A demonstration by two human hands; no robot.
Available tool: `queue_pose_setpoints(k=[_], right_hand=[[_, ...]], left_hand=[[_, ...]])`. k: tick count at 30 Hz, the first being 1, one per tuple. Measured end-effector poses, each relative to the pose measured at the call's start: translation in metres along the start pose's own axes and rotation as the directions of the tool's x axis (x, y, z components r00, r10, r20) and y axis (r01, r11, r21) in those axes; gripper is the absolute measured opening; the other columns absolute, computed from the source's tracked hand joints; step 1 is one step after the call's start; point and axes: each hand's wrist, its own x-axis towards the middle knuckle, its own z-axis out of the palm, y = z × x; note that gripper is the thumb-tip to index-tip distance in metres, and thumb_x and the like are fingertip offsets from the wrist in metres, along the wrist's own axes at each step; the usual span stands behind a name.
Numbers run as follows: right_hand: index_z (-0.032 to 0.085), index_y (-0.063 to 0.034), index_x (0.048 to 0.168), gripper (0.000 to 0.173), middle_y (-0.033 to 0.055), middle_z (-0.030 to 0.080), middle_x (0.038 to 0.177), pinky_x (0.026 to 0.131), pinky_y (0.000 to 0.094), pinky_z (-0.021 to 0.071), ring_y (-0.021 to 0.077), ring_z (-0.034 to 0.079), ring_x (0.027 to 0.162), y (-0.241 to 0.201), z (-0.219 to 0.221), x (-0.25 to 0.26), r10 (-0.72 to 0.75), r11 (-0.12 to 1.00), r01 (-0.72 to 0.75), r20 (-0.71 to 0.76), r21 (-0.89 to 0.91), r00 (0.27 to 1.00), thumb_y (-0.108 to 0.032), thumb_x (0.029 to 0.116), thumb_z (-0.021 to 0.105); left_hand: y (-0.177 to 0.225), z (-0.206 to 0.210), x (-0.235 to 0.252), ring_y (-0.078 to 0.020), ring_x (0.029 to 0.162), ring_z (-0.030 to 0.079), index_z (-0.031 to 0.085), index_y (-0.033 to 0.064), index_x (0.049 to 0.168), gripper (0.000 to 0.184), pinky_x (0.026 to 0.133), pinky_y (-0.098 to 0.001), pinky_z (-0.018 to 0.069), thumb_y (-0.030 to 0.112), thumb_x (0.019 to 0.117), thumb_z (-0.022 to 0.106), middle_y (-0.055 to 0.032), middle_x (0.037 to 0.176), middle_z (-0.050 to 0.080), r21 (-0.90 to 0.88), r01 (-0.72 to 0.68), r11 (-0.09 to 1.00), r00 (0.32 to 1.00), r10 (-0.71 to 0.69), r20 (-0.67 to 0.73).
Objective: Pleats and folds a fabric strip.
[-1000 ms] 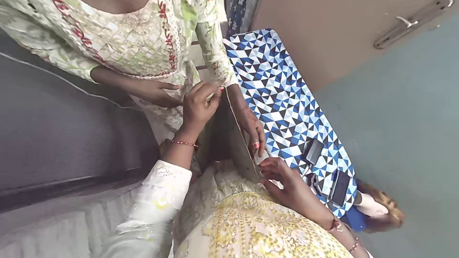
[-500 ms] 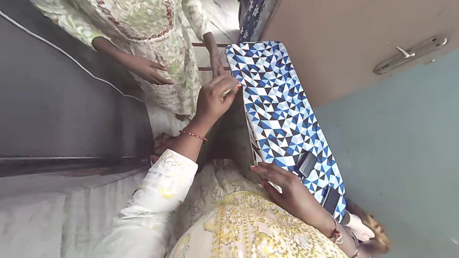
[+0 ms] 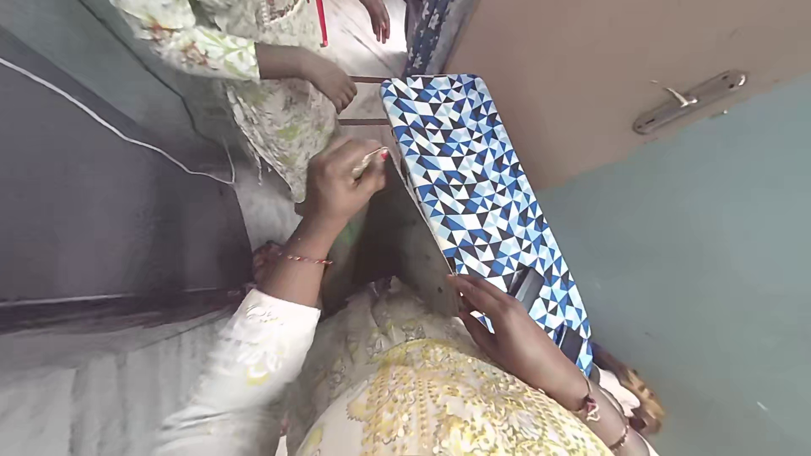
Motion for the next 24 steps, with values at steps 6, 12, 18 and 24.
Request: queue_pose_setpoints(k=[6,12,18,24], right_hand=[[0.059,0.0023,0.14,0.049,0.0214,0.063,0.13,0.081,0.0232,0.0584,0.0135,0.07,0.091,0.012,-0.009,0.009,0.14,0.985,-0.137,-0.028,0.109,0.99,0.001,0.0908,0.059],[0.054,0.002,0.144,0.051,0.0182,0.062,0.129,0.079,0.0197,0.0573,0.0064,0.067,0.087,0.017,-0.015,0.018,0.261,0.941,-0.248,-0.026,0.231,0.965,-0.003,0.0936,0.058],[0.049,0.0001,0.148,0.053,0.0127,0.061,0.132,0.067,0.0176,0.0568,0.0032,0.067,0.083,0.015,-0.018,0.03,0.377,0.804,-0.362,0.067,0.472,0.924,-0.005,0.0963,0.06],[0.047,0.0017,0.147,0.052,0.0096,0.066,0.124,0.064,0.0168,0.0564,0.0027,0.067,0.08,0.009,-0.017,0.038,0.391,0.756,-0.372,0.084,0.539,0.917,-0.005,0.0968,0.06]], left_hand=[[0.001,-0.059,-0.021,-0.0006,0.103,0.058,0.069,0.0052,0.103,0.024,0.09,-0.0152,0.048,0.028,0.0943,0.07,-0.0026,0.108,0.063,-0.286,-0.03,0.958,0.98,0.085,0.182],[0.025,-0.088,-0.05,-0.0045,0.125,0.059,0.069,0.023,0.096,0.014,0.105,-0.0272,0.0526,0.035,0.1002,0.063,0.0125,0.124,0.067,-0.642,0.18,0.745,0.823,0.244,0.514],[0.046,-0.06,-0.081,-0.0123,0.141,0.048,0.073,0.0077,0.095,0.021,0.112,-0.0264,0.0463,0.026,0.1003,0.064,-0.0073,0.152,0.054,-0.765,0.325,0.557,0.648,0.457,0.608],[0.051,-0.046,-0.087,-0.0229,0.147,0.042,0.073,0.0035,0.093,0.023,0.123,-0.0403,0.0348,0.022,0.1011,0.061,-0.0158,0.147,0.056,-0.796,0.352,0.492,0.627,0.508,0.591]])
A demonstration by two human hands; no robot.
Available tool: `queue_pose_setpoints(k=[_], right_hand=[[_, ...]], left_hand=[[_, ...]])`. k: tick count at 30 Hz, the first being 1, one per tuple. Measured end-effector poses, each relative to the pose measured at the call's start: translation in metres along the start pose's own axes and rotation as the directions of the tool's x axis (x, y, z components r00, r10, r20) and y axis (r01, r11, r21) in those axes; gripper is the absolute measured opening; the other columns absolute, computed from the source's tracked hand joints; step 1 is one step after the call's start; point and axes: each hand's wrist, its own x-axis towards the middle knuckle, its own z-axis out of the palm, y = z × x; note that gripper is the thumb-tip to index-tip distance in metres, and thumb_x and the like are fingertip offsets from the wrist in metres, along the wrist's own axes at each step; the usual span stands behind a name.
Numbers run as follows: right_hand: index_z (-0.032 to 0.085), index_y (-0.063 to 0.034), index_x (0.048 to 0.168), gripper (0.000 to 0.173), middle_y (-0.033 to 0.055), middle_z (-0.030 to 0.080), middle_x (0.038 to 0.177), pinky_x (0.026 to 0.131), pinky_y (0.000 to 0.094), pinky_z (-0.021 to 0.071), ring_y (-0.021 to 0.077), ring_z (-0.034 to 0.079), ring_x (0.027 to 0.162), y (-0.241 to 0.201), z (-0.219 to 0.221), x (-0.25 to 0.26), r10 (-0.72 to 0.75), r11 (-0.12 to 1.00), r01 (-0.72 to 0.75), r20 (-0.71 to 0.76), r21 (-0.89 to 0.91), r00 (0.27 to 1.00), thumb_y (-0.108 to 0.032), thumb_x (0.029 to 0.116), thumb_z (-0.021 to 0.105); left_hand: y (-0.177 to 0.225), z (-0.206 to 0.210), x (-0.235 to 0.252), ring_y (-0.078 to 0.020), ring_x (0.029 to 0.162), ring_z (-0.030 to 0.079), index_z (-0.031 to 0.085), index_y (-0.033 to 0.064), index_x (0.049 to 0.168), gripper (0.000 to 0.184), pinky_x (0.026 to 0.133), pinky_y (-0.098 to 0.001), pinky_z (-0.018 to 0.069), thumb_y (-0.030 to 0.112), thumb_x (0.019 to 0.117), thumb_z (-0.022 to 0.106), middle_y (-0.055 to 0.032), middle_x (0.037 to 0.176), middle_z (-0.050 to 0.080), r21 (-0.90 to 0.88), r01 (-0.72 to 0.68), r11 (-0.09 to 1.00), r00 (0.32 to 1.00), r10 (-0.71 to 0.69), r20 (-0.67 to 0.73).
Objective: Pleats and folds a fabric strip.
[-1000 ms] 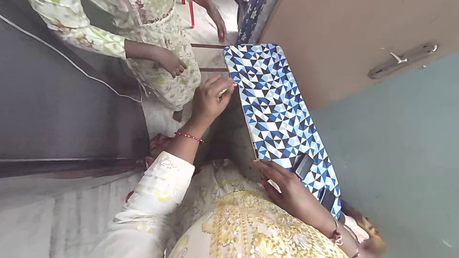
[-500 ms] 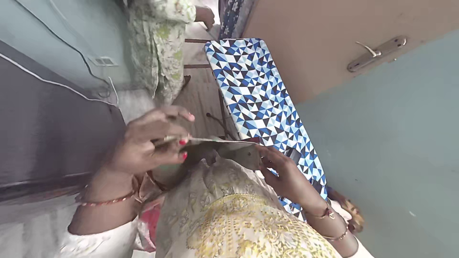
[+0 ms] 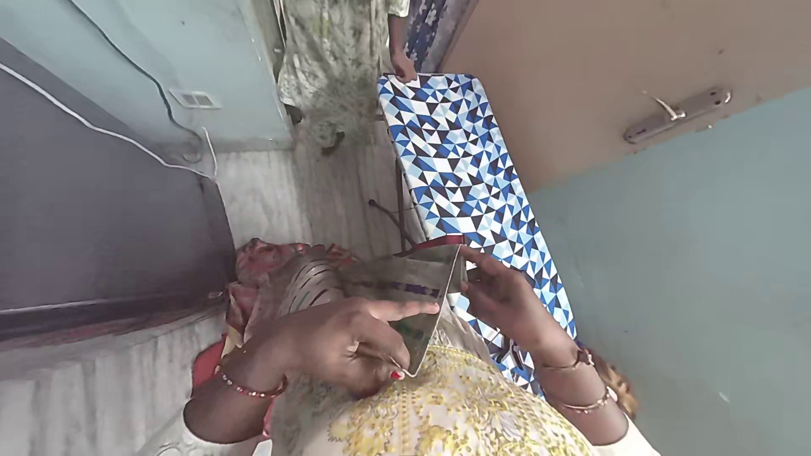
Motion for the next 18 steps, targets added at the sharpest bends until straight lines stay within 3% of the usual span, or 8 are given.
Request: queue_pose_setpoints(k=[3,7,10,18], right_hand=[[0.048,0.0016,0.147,0.053,0.0101,0.065,0.125,0.064,0.0175,0.0573,0.0038,0.068,0.08,0.0,0.006,0.003,0.001,1.0,0.0,-0.008,0.031,1.0,-0.004,0.0961,0.061],[0.049,0.0016,0.146,0.053,0.0103,0.064,0.126,0.063,0.0175,0.0563,0.0032,0.066,0.078,0.0,0.015,0.008,-0.023,0.998,0.024,-0.026,0.055,0.999,-0.004,0.0956,0.062],[0.048,0.0048,0.146,0.053,0.0108,0.064,0.125,0.059,0.0161,0.0532,0.0015,0.063,0.074,0.001,0.021,0.011,-0.051,0.996,0.054,-0.037,0.071,0.998,-0.003,0.0953,0.062],[0.046,0.0066,0.145,0.052,0.0105,0.066,0.125,0.064,0.0179,0.0566,0.0043,0.067,0.08,0.0,0.027,0.014,-0.076,0.988,0.08,-0.037,0.129,0.996,-0.003,0.0966,0.062]], left_hand=[[-0.005,0.003,0.001,-0.0251,0.15,0.037,0.072,0.0012,0.091,0.028,0.126,-0.0445,0.0285,0.024,0.1029,0.06,-0.02,0.153,0.049,-0.05,-0.01,0.999,1.0,0.011,0.015],[-0.01,0.004,-0.001,-0.0235,0.15,0.036,0.073,-0.0006,0.088,0.03,0.124,-0.0386,0.0301,0.024,0.1016,0.062,-0.0224,0.155,0.045,-0.103,0.003,0.995,1.0,0.0,0.026],[-0.014,0.006,-0.004,-0.0283,0.154,0.028,0.074,-0.0032,0.088,0.027,0.127,-0.0426,0.0246,0.019,0.0987,0.064,-0.0242,0.159,0.04,-0.173,0.004,0.985,1.0,-0.003,0.009],[-0.018,0.018,-0.009,-0.0274,0.157,0.018,0.074,0.0013,0.087,0.027,0.128,-0.0418,0.0205,0.022,0.1005,0.062,-0.0242,0.166,0.023,-0.163,0.01,0.987,0.998,-0.022,-0.067]])
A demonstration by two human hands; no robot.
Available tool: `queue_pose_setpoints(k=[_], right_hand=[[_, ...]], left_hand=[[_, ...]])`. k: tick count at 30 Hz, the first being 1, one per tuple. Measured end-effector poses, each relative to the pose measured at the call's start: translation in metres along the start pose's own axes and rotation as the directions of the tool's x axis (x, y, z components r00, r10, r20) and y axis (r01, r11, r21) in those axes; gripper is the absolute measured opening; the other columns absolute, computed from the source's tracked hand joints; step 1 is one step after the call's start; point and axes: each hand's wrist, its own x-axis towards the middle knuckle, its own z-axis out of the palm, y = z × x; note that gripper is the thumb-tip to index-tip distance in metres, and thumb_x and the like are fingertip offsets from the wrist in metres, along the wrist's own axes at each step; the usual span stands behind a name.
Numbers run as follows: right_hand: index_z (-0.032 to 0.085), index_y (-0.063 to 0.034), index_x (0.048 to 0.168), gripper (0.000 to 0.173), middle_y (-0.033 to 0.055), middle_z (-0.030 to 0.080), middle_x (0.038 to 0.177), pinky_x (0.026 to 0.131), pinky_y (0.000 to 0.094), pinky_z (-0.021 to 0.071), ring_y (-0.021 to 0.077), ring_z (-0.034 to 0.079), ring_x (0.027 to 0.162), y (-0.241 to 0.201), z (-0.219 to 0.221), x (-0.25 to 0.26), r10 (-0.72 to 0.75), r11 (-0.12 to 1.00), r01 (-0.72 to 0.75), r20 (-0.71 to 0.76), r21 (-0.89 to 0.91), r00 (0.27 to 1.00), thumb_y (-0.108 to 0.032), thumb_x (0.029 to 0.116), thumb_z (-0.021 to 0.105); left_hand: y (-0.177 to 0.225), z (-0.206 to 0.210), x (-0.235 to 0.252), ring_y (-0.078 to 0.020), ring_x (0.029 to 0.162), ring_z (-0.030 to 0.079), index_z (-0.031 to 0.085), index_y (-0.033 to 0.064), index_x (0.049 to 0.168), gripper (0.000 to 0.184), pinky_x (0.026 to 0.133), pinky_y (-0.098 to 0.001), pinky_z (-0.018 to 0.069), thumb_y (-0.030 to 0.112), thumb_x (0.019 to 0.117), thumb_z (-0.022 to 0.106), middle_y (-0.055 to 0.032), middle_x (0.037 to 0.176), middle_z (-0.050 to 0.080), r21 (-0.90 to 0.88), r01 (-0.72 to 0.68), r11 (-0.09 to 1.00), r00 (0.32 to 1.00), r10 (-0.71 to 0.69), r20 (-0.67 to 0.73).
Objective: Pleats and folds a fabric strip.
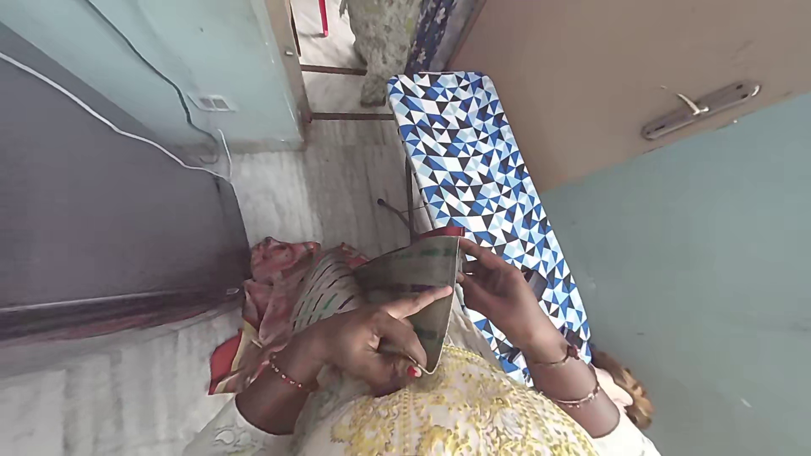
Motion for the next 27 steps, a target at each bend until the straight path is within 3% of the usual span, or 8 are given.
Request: queue_pose_setpoints(k=[4,7,10,14,18,22,27], right_hand=[[0.045,0.0065,0.146,0.053,0.0101,0.066,0.126,0.066,0.0177,0.0573,0.0039,0.068,0.083,-0.004,0.005,0.0,0.025,1.0,-0.025,-0.011,0.014,1.0,-0.003,0.0966,0.061],[0.045,0.0067,0.145,0.052,0.0072,0.069,0.119,0.059,0.0153,0.0524,0.0011,0.064,0.074,-0.006,0.008,0.001,0.033,0.998,-0.033,-0.007,0.048,0.999,-0.002,0.0965,0.061],[0.044,0.0055,0.147,0.052,0.0051,0.071,0.114,0.056,0.0144,0.0501,-0.0003,0.062,0.07,-0.006,0.01,0.002,0.029,0.998,-0.03,0.014,0.056,0.999,-0.003,0.0974,0.06],[0.044,0.0045,0.147,0.053,0.0071,0.069,0.122,0.06,0.0153,0.0526,0.0011,0.065,0.076,-0.009,0.014,0.002,0.037,0.998,-0.039,0.028,0.044,0.999,-0.003,0.0976,0.061],[0.044,0.0037,0.147,0.053,0.0076,0.068,0.123,0.06,0.0152,0.0526,0.001,0.065,0.075,-0.013,0.02,0.002,0.065,0.997,-0.065,0.012,0.048,0.998,-0.002,0.0976,0.06],[0.044,0.0038,0.147,0.053,0.0074,0.068,0.122,0.058,0.0151,0.0522,0.0013,0.065,0.074,-0.013,0.027,0.002,0.071,0.994,-0.069,-0.014,0.087,0.997,-0.001,0.0969,0.061],[0.045,0.0055,0.146,0.053,0.0103,0.063,0.131,0.061,0.0155,0.0537,0.0019,0.066,0.079,-0.013,0.033,0.003,0.057,0.993,-0.056,-0.006,0.104,0.998,-0.001,0.0962,0.06]], left_hand=[[-0.003,0.0,-0.004,-0.0255,0.158,0.016,0.073,0.0033,0.088,0.028,0.128,-0.0421,0.0199,0.025,0.101,0.062,-0.0203,0.167,0.025,-0.017,-0.002,1.0,1.0,0.002,-0.006],[-0.004,-0.001,-0.008,-0.0249,0.158,0.015,0.073,0.0054,0.087,0.026,0.127,-0.0422,0.0214,0.026,0.1003,0.064,-0.0187,0.168,0.023,-0.045,-0.014,0.999,1.0,0.013,-0.02],[-0.006,-0.001,-0.01,-0.0254,0.158,0.013,0.072,0.0068,0.087,0.025,0.129,-0.0467,0.017,0.027,0.1004,0.064,-0.0161,0.169,0.022,-0.084,-0.039,0.996,0.999,0.036,-0.026],[-0.005,-0.002,-0.012,-0.0222,0.157,0.017,0.072,0.0059,0.089,0.021,0.128,-0.0432,0.0203,0.022,0.0997,0.064,-0.0151,0.169,0.023,-0.063,-0.031,0.997,0.999,0.03,-0.023],[-0.004,-0.004,-0.014,-0.0228,0.157,0.017,0.072,0.0057,0.088,0.027,0.128,-0.0418,0.0218,0.027,0.1011,0.062,-0.0165,0.168,0.023,-0.044,-0.021,0.999,1.0,0.02,-0.013],[-0.005,-0.006,-0.019,-0.0194,0.157,0.016,0.071,0.0088,0.088,0.027,0.126,-0.0375,0.0258,0.03,0.1016,0.062,-0.012,0.171,0.019,-0.093,-0.025,0.995,1.0,0.024,-0.009],[-0.005,-0.005,-0.026,-0.0229,0.158,0.014,0.072,0.0122,0.092,0.029,0.127,-0.0412,0.0229,0.036,0.1025,0.06,-0.0103,0.17,0.023,-0.107,-0.009,0.994,0.999,0.004,-0.043]])
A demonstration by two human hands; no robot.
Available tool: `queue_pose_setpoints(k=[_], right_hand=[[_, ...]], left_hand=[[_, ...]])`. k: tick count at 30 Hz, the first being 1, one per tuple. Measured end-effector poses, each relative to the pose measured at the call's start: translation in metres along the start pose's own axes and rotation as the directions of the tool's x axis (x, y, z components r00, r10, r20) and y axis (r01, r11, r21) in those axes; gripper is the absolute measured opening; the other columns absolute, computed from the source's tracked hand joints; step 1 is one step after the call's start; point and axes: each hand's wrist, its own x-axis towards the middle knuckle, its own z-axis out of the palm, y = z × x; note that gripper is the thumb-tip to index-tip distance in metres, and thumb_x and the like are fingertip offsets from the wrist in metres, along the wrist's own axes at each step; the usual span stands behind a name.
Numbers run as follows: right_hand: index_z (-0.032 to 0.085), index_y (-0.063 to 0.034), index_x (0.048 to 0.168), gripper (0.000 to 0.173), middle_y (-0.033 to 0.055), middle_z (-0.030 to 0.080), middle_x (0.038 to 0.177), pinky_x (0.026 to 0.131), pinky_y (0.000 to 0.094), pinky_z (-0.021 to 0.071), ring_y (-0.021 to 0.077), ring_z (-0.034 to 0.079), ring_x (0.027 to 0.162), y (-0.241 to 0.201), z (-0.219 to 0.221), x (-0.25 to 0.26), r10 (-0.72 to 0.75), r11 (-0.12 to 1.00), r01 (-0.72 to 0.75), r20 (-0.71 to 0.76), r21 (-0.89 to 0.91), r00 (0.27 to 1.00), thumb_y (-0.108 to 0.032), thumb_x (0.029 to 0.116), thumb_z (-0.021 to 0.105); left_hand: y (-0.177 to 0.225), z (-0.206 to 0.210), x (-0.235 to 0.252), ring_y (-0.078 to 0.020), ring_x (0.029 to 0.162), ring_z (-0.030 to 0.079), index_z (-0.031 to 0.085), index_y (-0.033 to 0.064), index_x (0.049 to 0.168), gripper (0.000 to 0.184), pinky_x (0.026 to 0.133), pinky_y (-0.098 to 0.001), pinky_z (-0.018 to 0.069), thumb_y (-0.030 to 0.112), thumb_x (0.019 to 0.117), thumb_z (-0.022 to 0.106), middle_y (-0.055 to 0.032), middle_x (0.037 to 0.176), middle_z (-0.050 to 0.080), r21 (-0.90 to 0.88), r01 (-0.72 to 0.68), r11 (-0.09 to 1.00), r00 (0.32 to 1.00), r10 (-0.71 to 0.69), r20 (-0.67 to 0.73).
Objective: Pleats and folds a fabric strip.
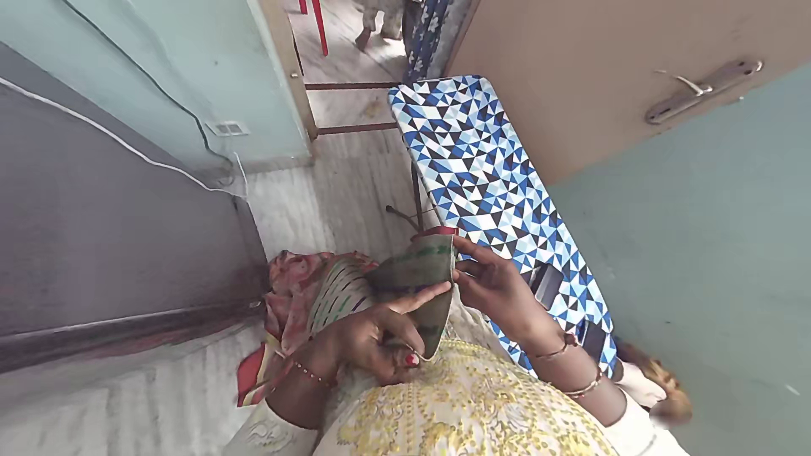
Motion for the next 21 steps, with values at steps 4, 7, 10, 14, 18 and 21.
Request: queue_pose_setpoints(k=[4,7,10,14,18,21], right_hand=[[0.044,0.0051,0.146,0.054,0.0076,0.064,0.129,0.061,0.0148,0.0523,0.0009,0.064,0.078,-0.004,0.004,0.0,0.014,0.998,-0.015,0.017,0.056,1.0,-0.003,0.094,0.058],[0.043,0.0051,0.146,0.059,0.0065,0.067,0.122,0.06,0.0158,0.054,0.0027,0.066,0.076,-0.007,0.006,-0.001,0.047,0.995,-0.049,0.031,0.087,0.998,-0.002,0.0907,0.062],[0.045,0.0047,0.145,0.058,0.0082,0.067,0.124,0.06,0.0169,0.0559,0.0045,0.068,0.076,-0.008,0.007,0.001,0.065,0.997,-0.066,0.032,0.032,0.997,-0.001,0.0905,0.066],[0.048,0.0028,0.145,0.058,0.0089,0.065,0.129,0.062,0.0168,0.0573,0.0035,0.069,0.079,-0.013,0.0,0.003,0.047,0.996,-0.042,0.069,-0.076,0.996,-0.001,0.0905,0.068],[0.052,0.0011,0.143,0.057,0.0079,0.066,0.126,0.069,0.0193,0.0607,0.0052,0.071,0.084,-0.016,-0.01,0.001,-0.005,0.98,0.048,0.217,-0.193,0.976,-0.001,0.088,0.068],[0.053,0.0034,0.142,0.058,0.0099,0.062,0.131,0.077,0.0207,0.062,0.0051,0.071,0.09,-0.015,-0.006,-0.001,-0.064,0.976,0.127,0.323,-0.177,0.944,0.004,0.0855,0.068]], left_hand=[[0.005,-0.002,-0.004,-0.0207,0.157,0.018,0.072,0.0148,0.093,0.03,0.126,-0.0396,0.0277,0.041,0.1024,0.06,-0.0072,0.169,0.025,0.021,0.014,1.0,1.0,-0.014,-0.019],[0.007,-0.002,-0.006,-0.0219,0.157,0.019,0.071,0.0133,0.094,0.031,0.126,-0.041,0.0265,0.041,0.1026,0.059,-0.0084,0.168,0.027,0.027,-0.004,1.0,1.0,0.005,-0.031],[0.005,-0.004,-0.007,-0.0232,0.157,0.018,0.071,0.0104,0.093,0.029,0.126,-0.0413,0.0263,0.035,0.1027,0.06,-0.0114,0.169,0.026,-0.015,-0.022,1.0,1.0,0.022,-0.008],[0.021,-0.022,-0.013,-0.023,0.152,0.034,0.071,0.0126,0.093,0.021,0.122,-0.0429,0.0359,0.033,0.0989,0.066,-0.0067,0.16,0.044,0.055,-0.053,0.997,0.998,0.055,-0.028],[0.053,-0.051,-0.02,0.0005,0.112,0.062,0.07,0.0138,0.104,0.02,0.095,-0.0182,0.0517,0.033,0.1006,0.064,0.0048,0.114,0.07,0.492,0.03,0.87,0.953,0.123,-0.275],[0.063,-0.061,-0.01,0.0064,0.092,0.06,0.075,0.0095,0.103,0.023,0.079,-0.0089,0.0494,0.029,0.1,0.063,0.0017,0.099,0.068,0.71,0.155,0.687,0.916,0.168,-0.363]])
